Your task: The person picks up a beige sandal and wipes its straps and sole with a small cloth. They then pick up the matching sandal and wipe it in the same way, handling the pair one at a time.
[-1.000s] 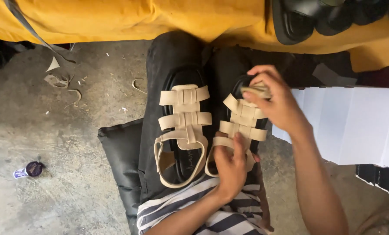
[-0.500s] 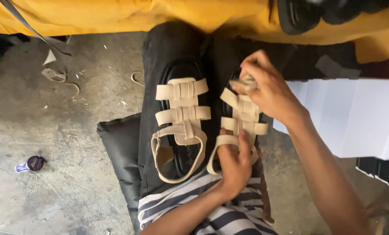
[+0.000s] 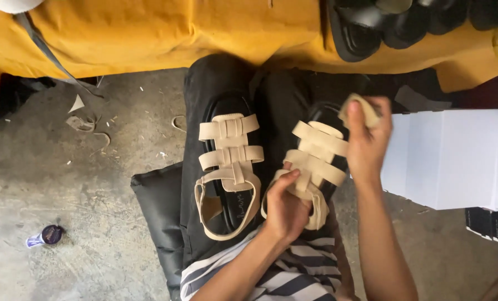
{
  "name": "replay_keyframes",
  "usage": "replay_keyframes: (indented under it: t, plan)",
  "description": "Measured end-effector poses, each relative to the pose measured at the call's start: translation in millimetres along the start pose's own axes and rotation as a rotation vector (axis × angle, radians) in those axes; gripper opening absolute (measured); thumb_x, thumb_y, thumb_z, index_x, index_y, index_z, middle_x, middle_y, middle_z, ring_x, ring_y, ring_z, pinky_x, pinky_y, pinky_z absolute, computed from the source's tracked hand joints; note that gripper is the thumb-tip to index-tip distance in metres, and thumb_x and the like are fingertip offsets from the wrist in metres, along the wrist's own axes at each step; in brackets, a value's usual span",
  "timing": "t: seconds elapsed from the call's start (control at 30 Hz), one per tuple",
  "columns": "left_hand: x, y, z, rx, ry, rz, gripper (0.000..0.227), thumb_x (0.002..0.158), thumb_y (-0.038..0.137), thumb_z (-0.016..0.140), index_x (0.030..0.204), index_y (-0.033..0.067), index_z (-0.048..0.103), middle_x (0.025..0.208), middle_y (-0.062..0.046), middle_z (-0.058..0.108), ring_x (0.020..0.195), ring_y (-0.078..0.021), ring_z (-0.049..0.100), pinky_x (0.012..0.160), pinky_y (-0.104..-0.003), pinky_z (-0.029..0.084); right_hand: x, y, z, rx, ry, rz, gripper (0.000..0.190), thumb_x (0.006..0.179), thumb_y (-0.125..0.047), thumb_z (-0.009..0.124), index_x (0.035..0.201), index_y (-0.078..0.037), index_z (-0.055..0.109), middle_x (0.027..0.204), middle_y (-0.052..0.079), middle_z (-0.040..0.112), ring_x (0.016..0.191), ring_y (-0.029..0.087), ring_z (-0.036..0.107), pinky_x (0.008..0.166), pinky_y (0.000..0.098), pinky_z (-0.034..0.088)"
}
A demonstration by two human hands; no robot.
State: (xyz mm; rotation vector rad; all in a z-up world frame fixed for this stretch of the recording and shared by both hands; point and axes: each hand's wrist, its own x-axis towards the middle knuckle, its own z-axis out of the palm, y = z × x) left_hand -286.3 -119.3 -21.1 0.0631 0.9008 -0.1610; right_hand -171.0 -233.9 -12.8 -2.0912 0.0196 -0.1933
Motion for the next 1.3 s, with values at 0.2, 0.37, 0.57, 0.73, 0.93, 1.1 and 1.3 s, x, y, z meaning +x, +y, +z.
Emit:
replay_keyframes:
  t: [0.2,0.37,0.57,0.73,0.93,1.1,1.3]
  plan:
    - [-21,5,10,-0.170,-0.372,-0.267,0.068,0.084,0.026,0.055,0.150,0.0111,0.053,0.134,-0.021,0.063,0.120,-0.0369,0.063,0.110,-0.048,0.044,-7,-6,-42,0.174,0.195,0.008,0.007,0.113,-0.019,0.060,0.111,-0.014,0.056,0.104,0.004,0.068,0.098,0.011,0.063,0.088,0.0253,0.053]
    - [-27,23,30,-0.143,-0.497,-0.223,0.077,0.089,0.043,0.055,0.161,0.0193,0.041,0.154,-0.014,0.052,0.141,-0.0341,0.049,0.123,-0.055,0.031,-20,-13,-79,0.381,0.151,0.076,0.017,0.114,-0.021,0.055,0.119,-0.009,0.044,0.105,0.014,0.061,0.103,0.027,0.072,0.096,0.0390,0.067]
    - [-6,33,30,-0.093,-0.455,-0.136,0.079,0.088,0.046,0.061,0.160,0.0229,0.039,0.155,-0.018,0.050,0.140,-0.0450,0.048,0.118,-0.061,0.035,-42,17,-63,0.383,0.009,0.072,0.021,0.103,-0.014,0.063,0.110,-0.004,0.046,0.102,0.021,0.062,0.088,0.030,0.071,0.077,0.0357,0.060]
    - [9,33,25,-0.028,-0.363,-0.112,0.076,0.088,0.045,0.058,0.160,0.0275,0.039,0.153,-0.017,0.051,0.135,-0.0475,0.051,0.117,-0.068,0.031,-74,41,-43,0.312,-0.013,0.092,0.023,0.095,-0.014,0.070,0.105,0.000,0.055,0.105,0.020,0.064,0.092,0.026,0.067,0.080,0.0337,0.056]
    - [29,17,3,0.006,-0.415,0.005,0.074,0.093,0.033,0.053,0.162,0.0253,0.030,0.159,-0.023,0.041,0.137,-0.0503,0.047,0.117,-0.072,0.027,-82,19,-5,-0.079,0.017,-0.103,0.017,0.087,-0.003,0.083,0.095,0.003,0.069,0.092,0.016,0.069,0.076,0.032,0.068,0.068,0.0390,0.055]
    - [29,16,8,0.013,-0.298,0.041,0.071,0.087,0.025,0.054,0.157,0.0208,0.040,0.151,-0.025,0.050,0.130,-0.0517,0.052,0.113,-0.075,0.030,-82,19,4,-0.145,0.098,-0.126,0.015,0.091,-0.010,0.083,0.093,0.000,0.071,0.085,0.011,0.068,0.072,0.028,0.067,0.068,0.0344,0.055]
    - [33,-3,-16,0.201,-0.487,0.181,0.089,0.097,0.035,0.057,0.170,0.0244,0.006,0.164,-0.023,0.033,0.145,-0.0461,0.039,0.115,-0.055,0.037,-84,39,-4,-0.115,0.037,-0.189,0.017,0.088,-0.010,0.086,0.093,0.000,0.073,0.089,0.011,0.069,0.075,0.029,0.067,0.071,0.0360,0.056]
